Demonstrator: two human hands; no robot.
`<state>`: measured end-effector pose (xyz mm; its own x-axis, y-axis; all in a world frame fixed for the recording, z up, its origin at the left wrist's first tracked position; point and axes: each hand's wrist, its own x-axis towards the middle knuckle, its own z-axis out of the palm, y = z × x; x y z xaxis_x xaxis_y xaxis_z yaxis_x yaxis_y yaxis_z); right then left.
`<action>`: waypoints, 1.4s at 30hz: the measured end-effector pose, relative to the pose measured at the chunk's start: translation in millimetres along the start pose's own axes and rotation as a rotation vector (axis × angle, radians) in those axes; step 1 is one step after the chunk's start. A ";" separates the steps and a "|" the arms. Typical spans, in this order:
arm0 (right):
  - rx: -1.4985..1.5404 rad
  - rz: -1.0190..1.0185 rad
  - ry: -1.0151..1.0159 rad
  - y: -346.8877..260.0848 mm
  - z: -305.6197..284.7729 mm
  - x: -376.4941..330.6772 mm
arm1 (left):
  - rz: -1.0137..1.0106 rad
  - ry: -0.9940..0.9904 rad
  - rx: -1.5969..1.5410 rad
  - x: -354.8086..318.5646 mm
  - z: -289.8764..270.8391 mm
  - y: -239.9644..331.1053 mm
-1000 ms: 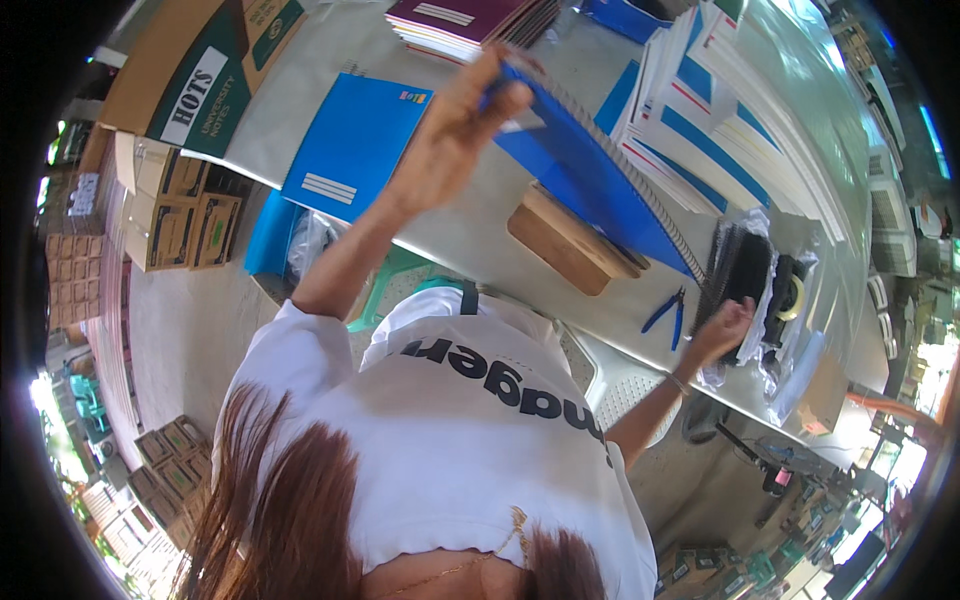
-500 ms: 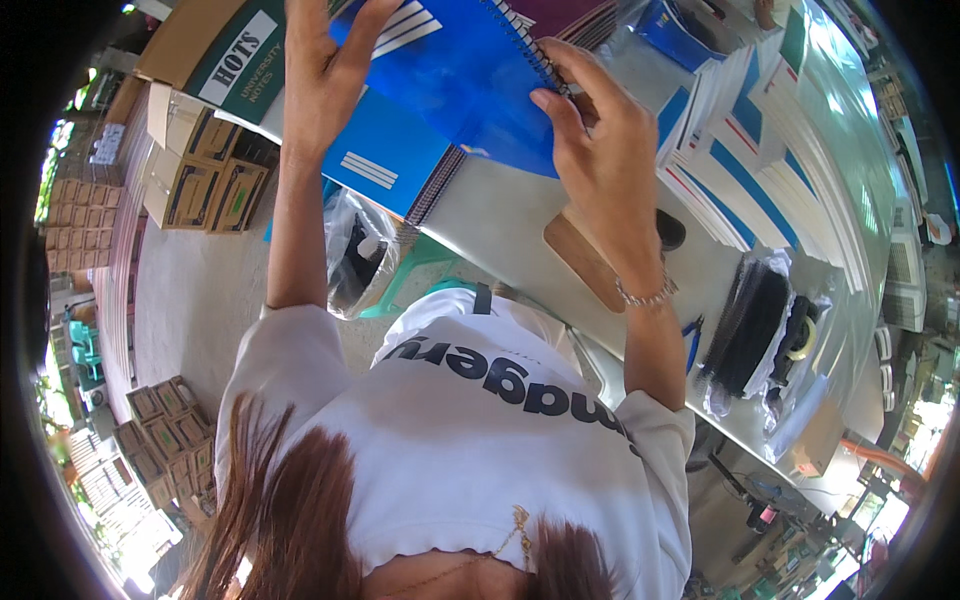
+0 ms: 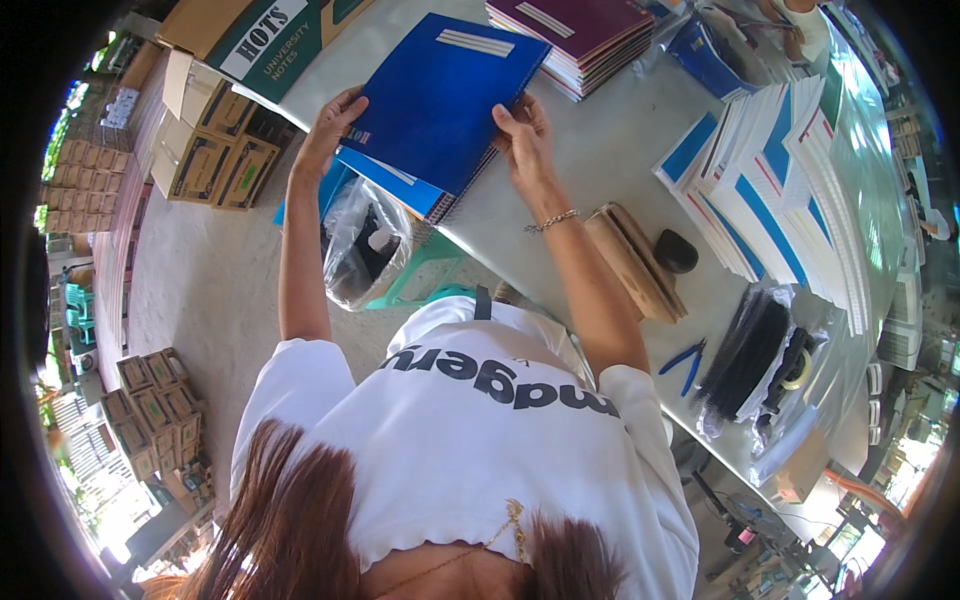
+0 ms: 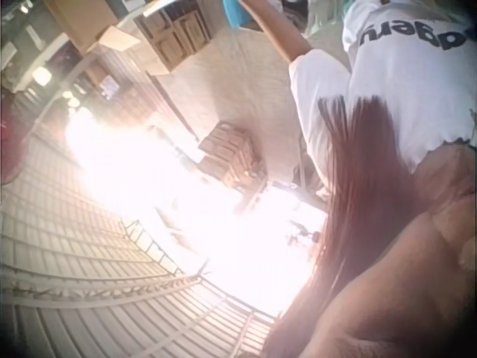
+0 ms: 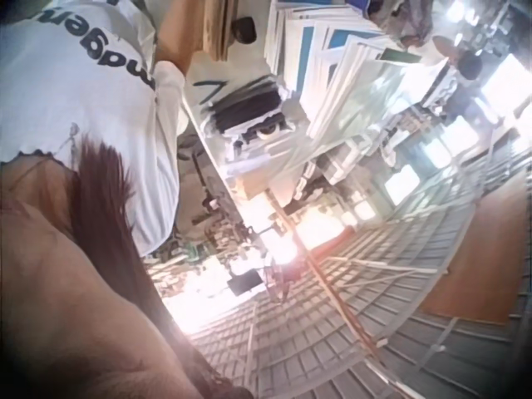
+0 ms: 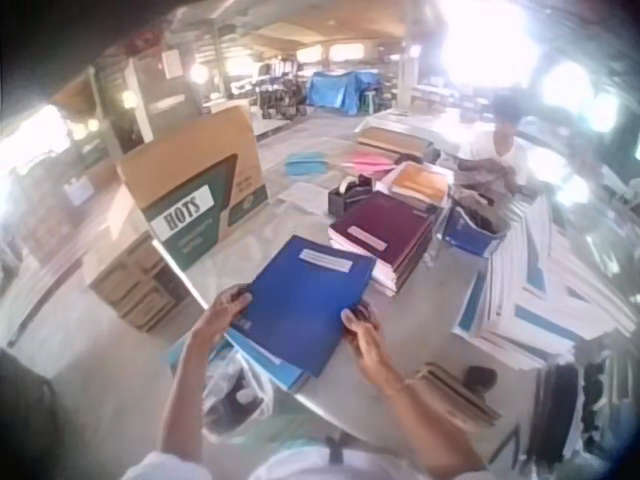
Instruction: The person places colorful notebook covers onto stacks of paper, aligns them in a wooden jig, and uses a handheld tool to bind the edges.
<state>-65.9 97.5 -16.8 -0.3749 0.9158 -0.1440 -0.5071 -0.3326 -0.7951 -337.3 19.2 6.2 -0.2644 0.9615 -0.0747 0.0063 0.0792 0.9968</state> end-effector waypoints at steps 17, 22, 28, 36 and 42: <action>-0.682 0.104 0.007 56.4 -5.0 -20.5 | 0.052 0.056 0.813 16.1 -28.5 -79.4; -0.941 -0.089 0.097 75.5 -4.1 -28.7 | 0.034 0.004 0.736 17.5 -31.8 -74.4; -0.385 0.107 -0.024 118.8 -12.7 -41.3 | -0.119 -0.019 0.802 33.7 -24.6 -58.9; -0.522 0.334 0.095 96.9 28.8 -50.9 | -0.149 -0.039 0.728 35.8 -33.5 -66.9; -0.534 0.356 -0.037 89.9 18.6 -48.4 | -0.092 -0.050 0.583 39.1 -40.7 -73.2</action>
<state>-107.7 19.0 -70.4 -0.4801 0.7588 -0.4402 0.1057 -0.4481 -0.8877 -387.3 40.3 -68.6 -0.2430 0.9540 -0.1758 0.5184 0.2809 0.8077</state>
